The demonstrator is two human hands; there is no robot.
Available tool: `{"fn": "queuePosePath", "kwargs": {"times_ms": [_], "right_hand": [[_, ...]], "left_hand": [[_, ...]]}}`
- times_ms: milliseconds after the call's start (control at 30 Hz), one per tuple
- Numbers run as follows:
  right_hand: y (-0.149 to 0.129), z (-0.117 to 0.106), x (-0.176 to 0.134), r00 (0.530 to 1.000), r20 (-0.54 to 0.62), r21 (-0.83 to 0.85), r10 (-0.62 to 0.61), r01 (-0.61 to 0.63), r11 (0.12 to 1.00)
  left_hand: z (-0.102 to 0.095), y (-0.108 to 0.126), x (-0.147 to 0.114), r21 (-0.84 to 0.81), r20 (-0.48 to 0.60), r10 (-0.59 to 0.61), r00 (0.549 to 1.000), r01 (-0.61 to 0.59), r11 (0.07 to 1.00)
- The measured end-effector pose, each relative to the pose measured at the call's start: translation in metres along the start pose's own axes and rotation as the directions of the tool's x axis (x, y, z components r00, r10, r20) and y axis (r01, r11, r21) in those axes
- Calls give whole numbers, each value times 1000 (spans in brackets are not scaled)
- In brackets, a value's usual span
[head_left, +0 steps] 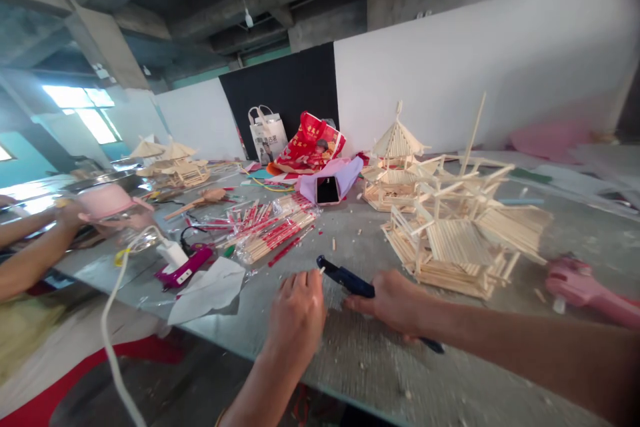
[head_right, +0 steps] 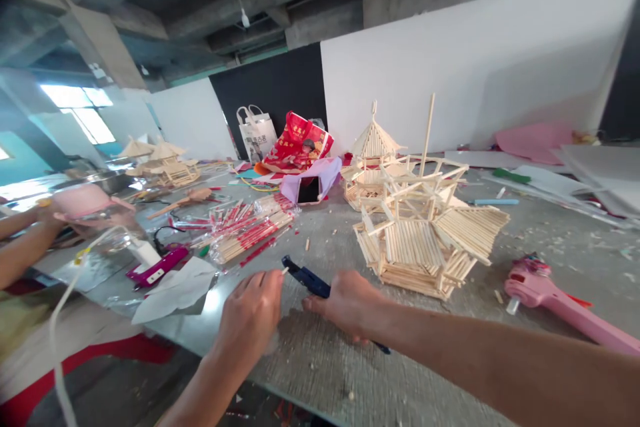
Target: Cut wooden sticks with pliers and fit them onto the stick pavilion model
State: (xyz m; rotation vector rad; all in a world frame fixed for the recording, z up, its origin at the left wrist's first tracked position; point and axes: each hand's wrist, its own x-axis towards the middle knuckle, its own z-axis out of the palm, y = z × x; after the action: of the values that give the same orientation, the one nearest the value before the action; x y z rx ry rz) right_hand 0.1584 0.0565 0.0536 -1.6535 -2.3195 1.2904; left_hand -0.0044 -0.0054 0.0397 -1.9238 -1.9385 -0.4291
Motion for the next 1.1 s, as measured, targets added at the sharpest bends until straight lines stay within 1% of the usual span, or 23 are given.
{"fn": "queuePosePath", "kwargs": {"times_ms": [33, 67, 100, 133, 167, 200, 233, 267, 300, 333, 400, 467, 567, 633, 700, 767, 833, 933, 1000, 1033, 1067, 1100], "right_hand": [[0, 1, 0, 1000, 25, 7, 7, -7, 1000], [-1, 1, 0, 998, 53, 8, 18, -18, 1000], [-3, 0, 1, 997, 73, 1, 24, -24, 1000], [-5, 0, 2, 997, 79, -19, 23, -22, 1000], [-9, -1, 4, 998, 63, -54, 9, -5, 999], [-14, -2, 5, 999, 24, -104, -23, 25, 994], [-20, -3, 6, 997, -31, -163, -70, 64, 984], [-26, -2, 7, 988, -94, -229, -124, 100, 968], [-32, 0, 8, 972, -154, -294, -178, 127, 947], [-38, 3, 8, 952, -210, -356, -223, 138, 924], [-45, 15, 8, 918, -295, -460, -264, 106, 882], [-47, 30, 9, 886, -367, -544, -283, 43, 838], [-40, 48, 11, 844, -430, -624, -320, -23, 781], [-35, 52, 16, 825, -454, -645, -337, -43, 763], [-32, 51, 23, 810, -469, -654, -353, -49, 755], [-32, 47, 28, 806, -463, -661, -370, -36, 750], [-33, 44, 24, 809, -436, -665, -393, 4, 746], [-20, 42, 0, 812, -397, -661, -429, 72, 747], [3, 42, -23, 784, -383, -662, -489, 136, 737], [20, 43, -35, 719, -408, -660, -563, 194, 726], [39, 43, -45, 623, -454, -672, -637, 231, 704], [59, 43, -54, 479, -502, -711, -721, 246, 658]], "left_hand": [[-2, -3, -1, -89, -1, -67, 998, 66, 994], [-5, -7, -1, -231, 18, -146, 989, 146, 962], [-8, -10, -2, -410, 72, -226, 971, 236, 881], [-10, -13, -1, -593, 160, -286, 945, 323, 737], [-13, -16, 0, -741, 264, -305, 915, 395, 543], [-15, -19, 1, -831, 359, -288, 888, 444, 334], [-17, -20, 3, -870, 423, -262, 868, 469, 151], [-19, -21, 5, -881, 454, -252, 855, 473, 15], [-21, -22, 8, -887, 458, -260, 850, 455, -75], [-24, -22, 10, -897, 441, -280, 852, 422, -129], [-28, -21, 16, -919, 392, -319, 863, 353, -174], [-33, -18, 20, -929, 365, -316, 876, 321, -182], [-36, -13, 26, -922, 385, -274, 881, 350, -167], [-34, -7, 30, -908, 414, -227, 881, 381, -175], [-31, 2, 36, -889, 447, -165, 879, 415, -194], [-27, 13, 43, -868, 479, -103, 872, 452, -205], [-23, 25, 51, -853, 500, -48, 865, 482, -199], [-18, 44, 63, -833, 529, 22, 849, 524, -178], [-16, 57, 69, -817, 553, 58, 831, 554, -160], [-16, 63, 72, -808, 565, 74, 822, 569, -153], [-15, 69, 74, -800, 575, 87, 813, 582, -147], [-15, 75, 75, -794, 583, 96, 807, 591, -143]]}}
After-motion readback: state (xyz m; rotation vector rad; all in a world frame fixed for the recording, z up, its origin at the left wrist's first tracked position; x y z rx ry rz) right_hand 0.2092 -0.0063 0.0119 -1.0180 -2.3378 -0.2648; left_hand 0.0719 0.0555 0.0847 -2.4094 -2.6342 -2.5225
